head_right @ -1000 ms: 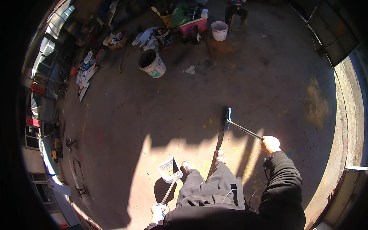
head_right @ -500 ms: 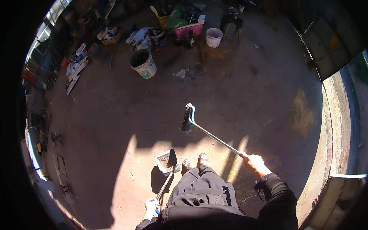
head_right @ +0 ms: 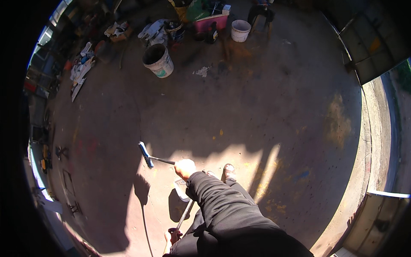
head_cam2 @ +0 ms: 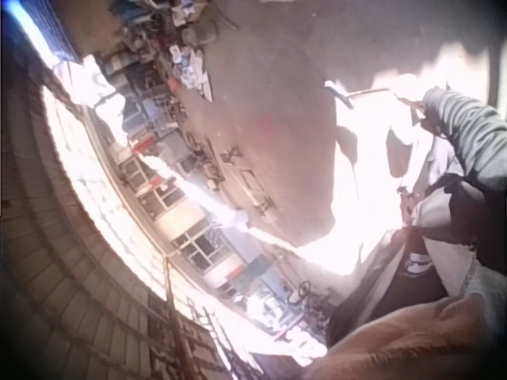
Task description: The person sweeps a concrete floor with a broom and collects debris into a dustpan. They move from an indoor area with scattered items to an outdoor paved area, sweeping dust and small debris into the dustpan.
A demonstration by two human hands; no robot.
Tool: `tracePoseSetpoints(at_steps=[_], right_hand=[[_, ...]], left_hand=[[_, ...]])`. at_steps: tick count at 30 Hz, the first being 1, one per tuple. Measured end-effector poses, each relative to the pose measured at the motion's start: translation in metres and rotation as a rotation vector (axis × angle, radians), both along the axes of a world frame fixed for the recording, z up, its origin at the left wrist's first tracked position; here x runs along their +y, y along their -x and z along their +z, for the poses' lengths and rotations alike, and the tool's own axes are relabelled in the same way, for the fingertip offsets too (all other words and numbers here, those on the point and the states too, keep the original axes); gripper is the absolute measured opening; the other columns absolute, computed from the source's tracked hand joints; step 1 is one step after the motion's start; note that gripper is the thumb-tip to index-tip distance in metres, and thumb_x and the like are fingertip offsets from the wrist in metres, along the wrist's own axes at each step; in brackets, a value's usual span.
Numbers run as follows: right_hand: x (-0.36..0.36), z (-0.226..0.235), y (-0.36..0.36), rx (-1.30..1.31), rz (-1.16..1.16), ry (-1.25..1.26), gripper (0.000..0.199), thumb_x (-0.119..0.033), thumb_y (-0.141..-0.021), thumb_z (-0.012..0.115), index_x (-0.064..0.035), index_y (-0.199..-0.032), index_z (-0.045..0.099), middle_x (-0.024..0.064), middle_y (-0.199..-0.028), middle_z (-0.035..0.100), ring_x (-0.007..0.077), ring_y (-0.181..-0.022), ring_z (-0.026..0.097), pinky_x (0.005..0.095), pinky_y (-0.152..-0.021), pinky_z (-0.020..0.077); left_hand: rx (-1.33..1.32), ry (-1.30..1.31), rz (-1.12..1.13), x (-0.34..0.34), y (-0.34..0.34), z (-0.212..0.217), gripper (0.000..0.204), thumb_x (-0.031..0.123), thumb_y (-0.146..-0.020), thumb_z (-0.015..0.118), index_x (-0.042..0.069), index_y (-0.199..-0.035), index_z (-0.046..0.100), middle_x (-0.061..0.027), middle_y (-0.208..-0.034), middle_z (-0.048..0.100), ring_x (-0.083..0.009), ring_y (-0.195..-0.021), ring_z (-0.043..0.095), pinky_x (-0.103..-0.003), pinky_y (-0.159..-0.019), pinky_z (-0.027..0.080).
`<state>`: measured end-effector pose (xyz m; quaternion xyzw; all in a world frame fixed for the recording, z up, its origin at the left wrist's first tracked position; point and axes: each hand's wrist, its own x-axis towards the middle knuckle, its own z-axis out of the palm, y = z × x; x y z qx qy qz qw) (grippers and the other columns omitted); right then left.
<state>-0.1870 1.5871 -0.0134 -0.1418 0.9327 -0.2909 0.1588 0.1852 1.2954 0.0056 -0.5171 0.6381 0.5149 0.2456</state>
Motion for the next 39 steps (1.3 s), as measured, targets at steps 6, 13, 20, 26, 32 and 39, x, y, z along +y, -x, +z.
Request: tracePoseSetpoints(at_steps=[6,13,20,26,32,39], right_hand=[[0.105,-0.034,-0.028,-0.233,-0.175,-0.096,0.044,-0.031,-0.105,0.046,-0.0054,-0.09,0.077,0.0207,-0.086,0.075,0.0432,-0.084,0.072,0.0536,-0.077,0.0561],[0.353,0.031,-0.123,-0.357,-0.366,-0.576,0.033,-0.032,-0.106,0.048,-0.0156,-0.11,0.077,0.0181,-0.094,0.077,0.0402,-0.088,0.075,0.0515,-0.077,0.0576],[0.471,0.067,-0.17,-0.322,-0.502,-0.791,0.03,-0.028,-0.104,0.051,-0.0108,-0.104,0.076,0.0157,-0.087,0.076,0.037,-0.082,0.074,0.0488,-0.071,0.0568],[0.46,0.099,-0.214,-0.207,-0.398,-0.732,0.032,-0.024,-0.095,0.06,-0.0203,-0.126,0.065,0.0146,-0.075,0.07,0.0366,-0.069,0.071,0.0508,-0.063,0.0547],[0.352,0.101,-0.181,-0.079,-0.3,-0.395,0.026,-0.027,-0.101,0.055,-0.023,-0.123,0.068,0.0145,-0.077,0.072,0.0373,-0.071,0.072,0.0519,-0.064,0.056],[0.191,0.052,-0.032,-0.183,-0.103,-0.115,0.047,-0.037,-0.108,0.045,-0.0043,-0.094,0.076,0.0243,-0.091,0.074,0.0453,-0.09,0.071,0.0551,-0.076,0.0553]], left_hand=[[0.079,-0.101,0.047,-0.013,-0.015,0.002,0.009,-0.009,-0.084,0.067,-0.001,-0.081,0.068,-0.0193,-0.071,0.071,-0.0264,-0.054,0.069,-0.035,-0.045,0.051],[-0.189,0.009,-0.068,-0.007,0.009,-0.006,0.03,-0.003,-0.093,0.055,0.004,-0.065,0.063,-0.0155,-0.062,0.067,-0.0207,-0.041,0.057,-0.033,-0.038,0.041],[-0.162,-0.006,-0.089,-0.002,0.045,-0.004,0.027,0.003,-0.098,0.056,0.006,-0.071,0.062,-0.0117,-0.065,0.069,-0.018,-0.044,0.058,-0.033,-0.04,0.041],[-0.032,-0.012,-0.106,0.003,0.038,-0.031,0.02,-0.001,-0.091,0.059,0.003,-0.071,0.062,-0.0136,-0.062,0.066,-0.0197,-0.041,0.055,-0.032,-0.038,0.039],[-0.029,-0.03,-0.059,0.019,0.044,-0.046,0.021,-0.002,-0.094,0.052,0.004,-0.076,0.062,-0.0147,-0.069,0.07,-0.021,-0.044,0.056,-0.033,-0.04,0.041],[0.011,-0.002,-0.047,0.045,0.047,-0.024,0.015,0.001,-0.094,0.056,0.002,-0.081,0.063,-0.0131,-0.07,0.069,-0.023,-0.051,0.062,-0.036,-0.047,0.049]])
